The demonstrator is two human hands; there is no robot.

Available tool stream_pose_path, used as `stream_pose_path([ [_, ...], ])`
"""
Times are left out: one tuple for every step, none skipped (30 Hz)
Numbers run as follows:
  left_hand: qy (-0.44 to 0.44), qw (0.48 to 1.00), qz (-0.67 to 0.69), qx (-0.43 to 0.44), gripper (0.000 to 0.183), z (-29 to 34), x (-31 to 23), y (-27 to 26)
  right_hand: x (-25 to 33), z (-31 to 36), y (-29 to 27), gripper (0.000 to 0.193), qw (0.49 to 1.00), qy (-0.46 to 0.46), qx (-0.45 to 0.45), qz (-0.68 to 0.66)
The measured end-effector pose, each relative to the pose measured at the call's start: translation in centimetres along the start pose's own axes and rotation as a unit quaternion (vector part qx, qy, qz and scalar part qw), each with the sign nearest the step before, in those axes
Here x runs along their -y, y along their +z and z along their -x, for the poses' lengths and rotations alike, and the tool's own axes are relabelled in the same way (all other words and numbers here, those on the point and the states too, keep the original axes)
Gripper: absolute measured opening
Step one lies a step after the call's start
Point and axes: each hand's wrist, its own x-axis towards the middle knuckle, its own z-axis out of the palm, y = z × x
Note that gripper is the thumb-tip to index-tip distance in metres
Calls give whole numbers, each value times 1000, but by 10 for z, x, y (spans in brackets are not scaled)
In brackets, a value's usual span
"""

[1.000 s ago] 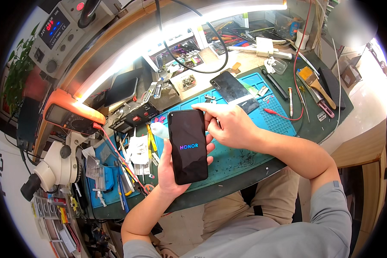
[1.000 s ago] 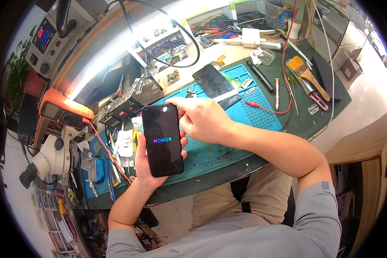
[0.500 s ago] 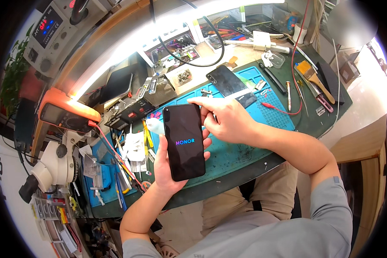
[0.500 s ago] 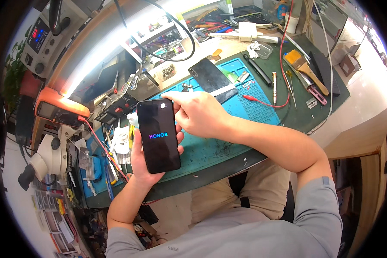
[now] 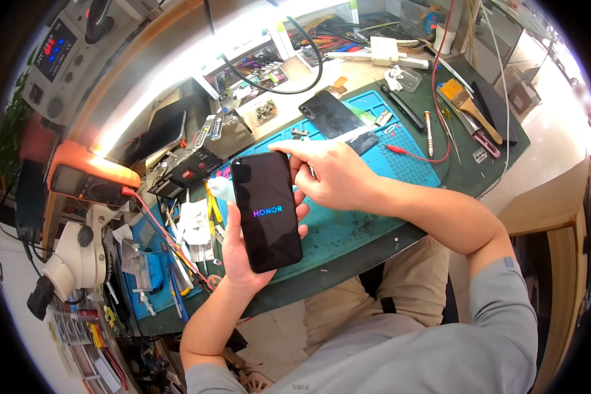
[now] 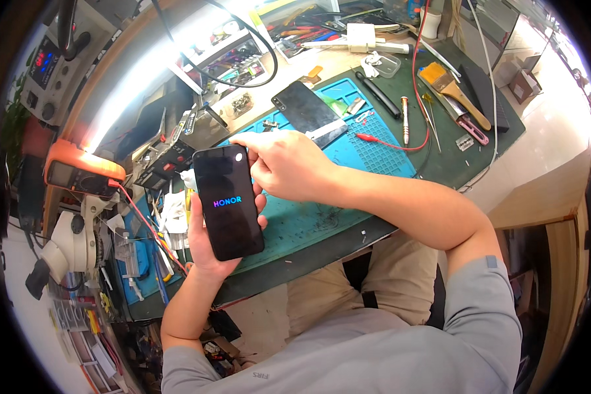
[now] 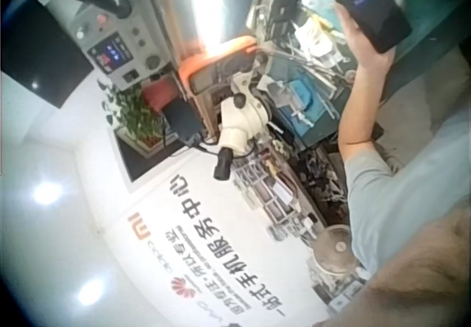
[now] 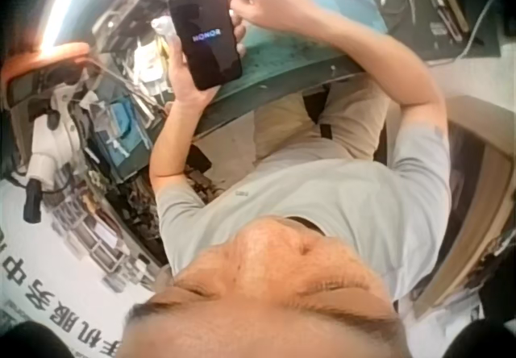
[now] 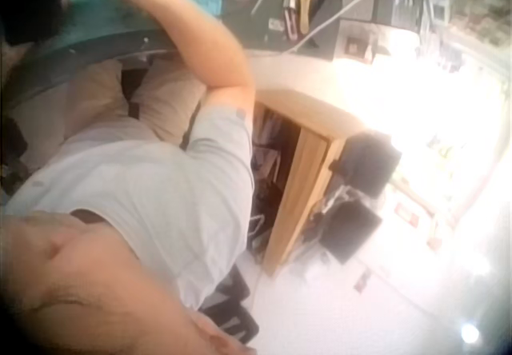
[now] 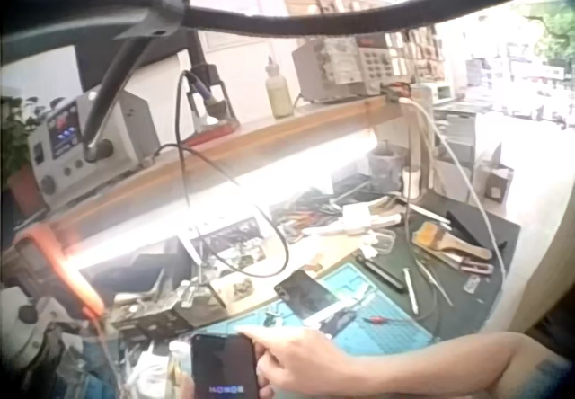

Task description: The person is working on a smartphone at a cluttered workbench. They repeatedly open the back cover to inspect the internal components and then close it to check the screen, which displays the HarmonyOS and HONOR logos. The person uses a small tool to pry the device open and handles the phone with both hands throughout the process.

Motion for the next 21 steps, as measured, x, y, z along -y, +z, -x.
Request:
stream_pose_path([
  [0, 1000, 5, 0, 85, 0, 0, 1, 0, 1, 0, 47, 1000, 4, 3, 2],
  [0, 1000, 3, -1, 85, 0, 0, 1, 0, 0, 0, 47, 1000, 2, 1, 1],
  [0, 1000, 2, -3, 85, 0, 0, 2, -1, 0, 1, 47, 1000, 1, 0, 0],
  [0, 1000, 1, -4, 85, 0, 0, 2, -2, 0, 1, 47, 1000, -1, -2, -1],
  [0, 1000, 2, -7, 85, 0, 0, 2, -1, 0, 1, 47, 1000, 1, -1, -1],
  [0, 1000, 4, -11, 85, 1, 1, 2, 0, 0, 1, 47, 1000, 3, 1, -1],
  [-1, 1000, 5, -14, 85, 1, 1, 2, 0, 0, 0, 47, 1000, 5, 2, 0],
  [-2, 1000, 8, -12, 85, 1, 0, 1, 0, 0, 1, 47, 1000, 4, 2, 2],
  [-3, 1000, 11, -11, 85, 1, 0, 1, 0, 0, 1, 47, 1000, 3, 2, 5],
  [-5, 1000, 14, -10, 85, 1, 0, 0, -1, 0, 1, 47, 1000, 2, 2, 7],
  [-5, 1000, 15, -9, 86, 1, 1, 1, 0, 0, 0, 47, 1000, 6, 6, 3],
  [-4, 1000, 17, -9, 86, 1, 1, 1, 0, 0, 0, 47, 1000, 11, 9, -2],
  [-4, 1000, 18, -9, 86, 1, 1, 1, 0, 0, -1, 47, 1000, 15, 12, -6],
  [-4, 1000, 15, -9, 86, 1, 1, 1, 1, 0, -1, 47, 1000, 15, 11, -2],
  [-4, 1000, 11, -10, 86, 1, 0, 1, 2, 0, -1, 47, 1000, 15, 10, 1],
  [-3, 1000, 8, -11, 86, 1, 0, 1, 2, -1, -1, 47, 1000, 15, 10, 5],
  [-4, 1000, 9, -11, 86, 1, 0, 1, 2, 0, -1, 47, 1000, 14, 9, 4],
  [-5, 1000, 10, -11, 86, 1, 0, 0, 2, 0, 0, 47, 1000, 13, 8, 2],
  [-5, 1000, 11, -12, 86, 1, 0, 0, 1, 0, 0, 47, 1000, 13, 7, 1],
  [-5, 1000, 10, -11, 86, 1, 0, 1, 2, 0, 0, 47, 1000, 11, 6, 1],
  [-4, 1000, 9, -11, 86, 1, 0, 1, 2, 0, -1, 47, 1000, 9, 5, 1],
])
